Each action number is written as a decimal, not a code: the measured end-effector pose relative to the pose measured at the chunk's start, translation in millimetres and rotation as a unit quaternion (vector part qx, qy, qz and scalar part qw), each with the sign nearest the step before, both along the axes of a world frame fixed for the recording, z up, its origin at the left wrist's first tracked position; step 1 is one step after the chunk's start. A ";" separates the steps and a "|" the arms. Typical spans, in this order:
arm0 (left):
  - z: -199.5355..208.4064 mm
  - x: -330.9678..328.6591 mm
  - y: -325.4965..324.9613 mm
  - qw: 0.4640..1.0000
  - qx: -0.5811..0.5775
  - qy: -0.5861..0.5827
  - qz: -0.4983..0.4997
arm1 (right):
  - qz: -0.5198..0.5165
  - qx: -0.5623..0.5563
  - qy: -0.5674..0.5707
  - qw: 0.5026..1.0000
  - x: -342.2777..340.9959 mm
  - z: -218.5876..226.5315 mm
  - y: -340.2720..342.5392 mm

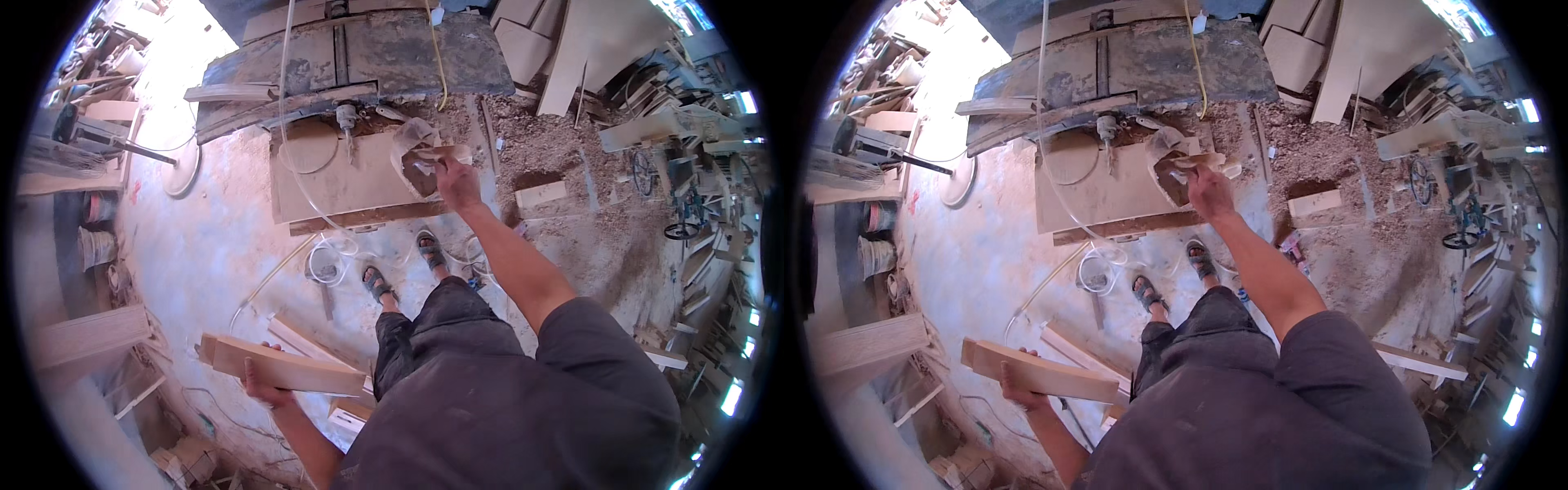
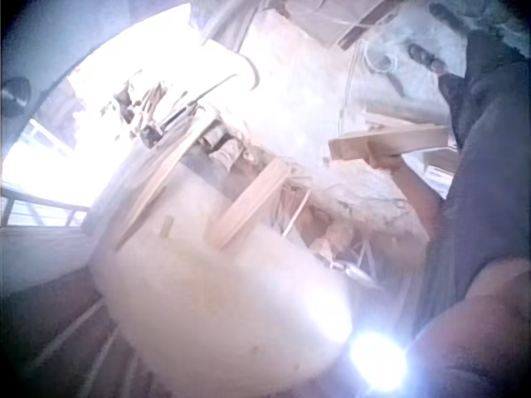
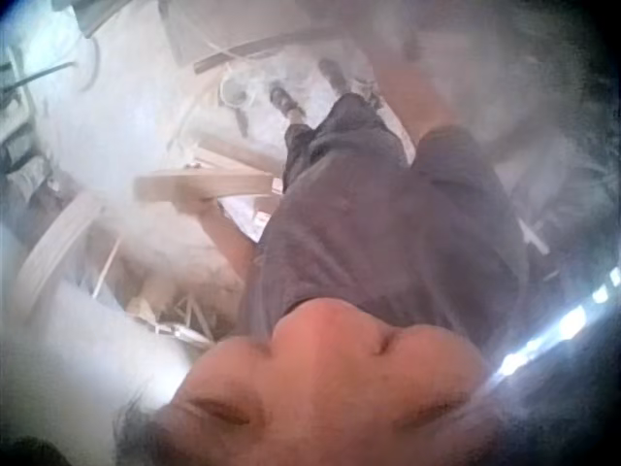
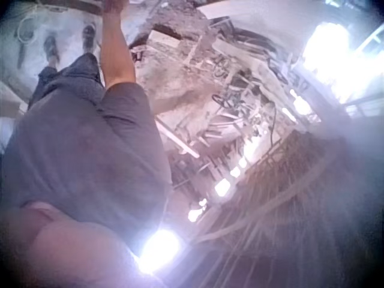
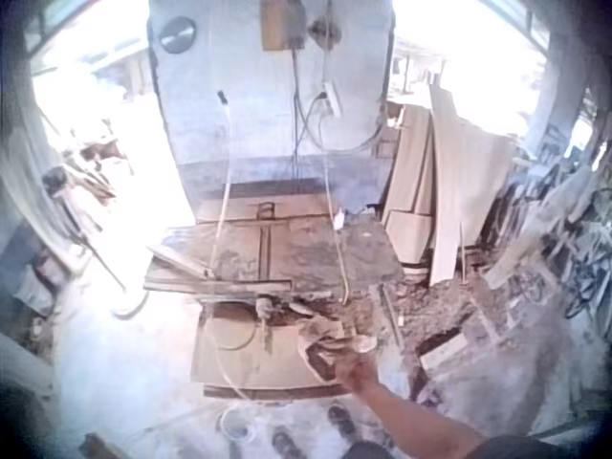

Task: The person assembles a wooden headboard by fitting a carved central panel into a frame and securing it with wooden dowels. They use a hammer to tap the dowels into place and a chisel to adjust the fit of the wood pieces. The process involves repeated alignment and adjustment of the components to ensure a proper fit.

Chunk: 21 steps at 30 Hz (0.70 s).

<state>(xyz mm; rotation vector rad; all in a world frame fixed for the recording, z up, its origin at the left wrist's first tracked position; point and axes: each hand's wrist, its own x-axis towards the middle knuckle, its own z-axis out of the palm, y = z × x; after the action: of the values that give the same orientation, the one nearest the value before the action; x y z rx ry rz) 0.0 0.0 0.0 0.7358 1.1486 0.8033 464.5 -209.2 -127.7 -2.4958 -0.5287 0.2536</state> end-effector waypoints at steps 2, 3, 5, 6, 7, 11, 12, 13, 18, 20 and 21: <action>12.9 9.5 -5.5 1.000 0.017 0.022 -0.010 | 0.024 -0.024 0.013 0.999 -14.6 13.4 7.7; 13.8 28.6 -15.7 0.999 0.036 0.037 -0.007 | 0.031 0.018 -0.010 0.999 -2.9 11.6 8.5; 13.8 67.3 -33.6 0.995 0.070 0.070 -0.002 | 0.040 0.102 -0.054 0.993 18.5 4.8 8.1; 22.6 77.1 -55.6 0.993 0.071 0.091 0.003 | 0.057 0.109 -0.036 0.992 14.6 1.9 -7.3; 26.6 92.9 -60.9 0.991 0.079 0.105 -0.006 | 0.066 0.125 -0.026 0.990 13.6 -2.2 -10.9; 38.0 148.3 -74.9 0.971 0.144 0.172 -0.086 | 0.059 0.177 0.002 0.982 17.3 -33.6 -25.1; 33.9 155.3 -75.5 0.958 0.175 0.196 -0.115 | 0.026 0.211 0.053 0.976 21.4 -47.4 -28.3; 35.3 167.7 -78.0 0.943 0.202 0.220 -0.145 | -0.007 0.241 0.104 0.965 24.6 -58.7 -33.8; 36.1 212.6 -87.1 0.902 0.194 0.294 -0.250 | -0.132 0.398 0.399 0.816 47.7 -26.2 -48.8; 35.6 230.9 -93.2 0.900 0.164 0.291 -0.280 | -0.175 0.393 0.432 0.792 53.5 -18.3 -57.8; 33.3 237.1 -94.6 0.897 0.163 0.289 -0.291 | -0.197 0.393 0.447 0.779 54.5 -15.8 -59.6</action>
<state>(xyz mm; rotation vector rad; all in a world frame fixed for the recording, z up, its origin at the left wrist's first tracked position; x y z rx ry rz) 237.1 -94.6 33.3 1.5880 1.2201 0.2581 519.1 -268.9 -143.5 -1.3639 0.2675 0.7980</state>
